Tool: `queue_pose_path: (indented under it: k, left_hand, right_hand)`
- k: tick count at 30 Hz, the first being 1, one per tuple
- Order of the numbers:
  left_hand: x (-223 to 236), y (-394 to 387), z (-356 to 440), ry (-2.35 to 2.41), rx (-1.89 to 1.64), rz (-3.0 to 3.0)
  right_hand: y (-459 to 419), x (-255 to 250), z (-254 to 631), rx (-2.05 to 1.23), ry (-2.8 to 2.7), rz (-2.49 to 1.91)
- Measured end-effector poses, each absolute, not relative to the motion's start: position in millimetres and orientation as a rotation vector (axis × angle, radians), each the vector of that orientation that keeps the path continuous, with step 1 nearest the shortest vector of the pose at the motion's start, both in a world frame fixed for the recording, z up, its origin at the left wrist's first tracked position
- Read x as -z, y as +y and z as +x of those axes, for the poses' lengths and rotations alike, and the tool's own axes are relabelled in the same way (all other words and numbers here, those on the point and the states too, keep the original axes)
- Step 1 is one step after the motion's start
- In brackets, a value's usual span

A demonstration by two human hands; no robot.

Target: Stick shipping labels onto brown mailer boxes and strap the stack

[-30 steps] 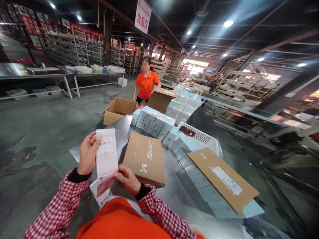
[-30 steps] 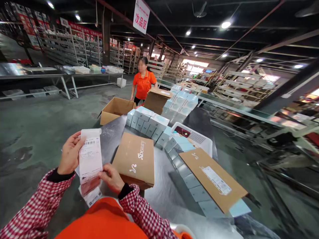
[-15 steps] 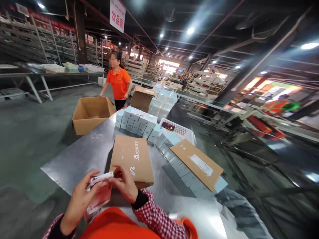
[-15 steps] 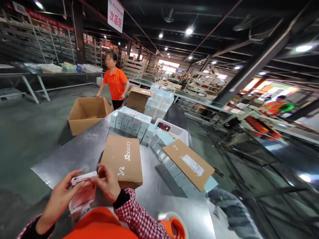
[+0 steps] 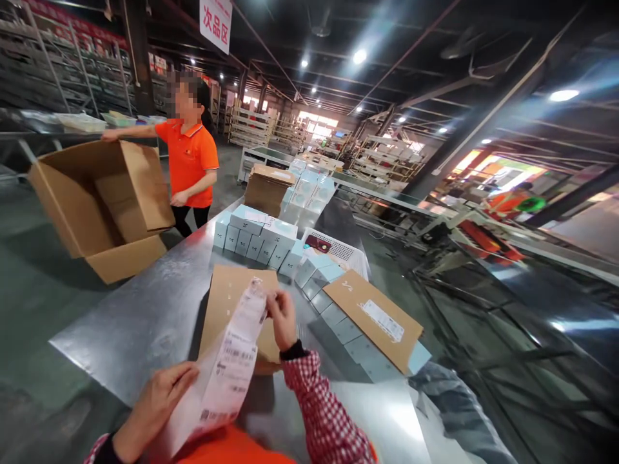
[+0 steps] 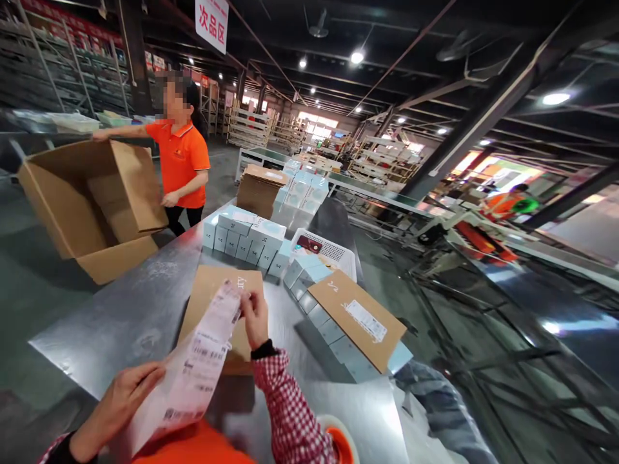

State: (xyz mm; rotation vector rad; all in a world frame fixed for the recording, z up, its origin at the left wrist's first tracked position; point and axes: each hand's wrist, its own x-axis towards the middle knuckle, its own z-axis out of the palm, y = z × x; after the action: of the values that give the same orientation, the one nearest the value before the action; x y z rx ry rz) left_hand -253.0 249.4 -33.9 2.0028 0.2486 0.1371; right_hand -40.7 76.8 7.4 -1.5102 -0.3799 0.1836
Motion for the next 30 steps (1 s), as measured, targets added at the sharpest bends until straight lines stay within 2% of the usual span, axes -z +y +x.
queue_pose_path:
  k: [4, 9, 14, 18, 23, 26, 30]
  left_hand:
    - [42, 245, -240, 0.139, -0.104, 2.115]
    - [58, 234, -215, 0.075, -0.156, 2.132]
    - [85, 234, -203, 0.060, -0.112, 2.206]
    - [109, 236, -203, 0.021, -0.158, 2.238]
    - [129, 239, -203, 0.029, -0.224, 2.246]
    - [128, 242, -200, 0.034, -0.218, 2.236]
    - [112, 245, -199, 0.087, -0.181, 2.163]
  right_hand:
    - [87, -2, 43, -0.134, -0.473, -1.733]
    - [111, 22, 83, -0.190, -0.689, -2.241]
    - [124, 39, 80, -0.181, -0.719, -2.441]
    - [134, 49, 50, -0.024, -0.809, -2.712]
    - [142, 62, 28, -0.025, -1.284, -2.571]
    - [126, 59, 52, -0.094, -1.010, -2.675]
    - [80, 47, 89, -0.137, -0.182, -2.650]
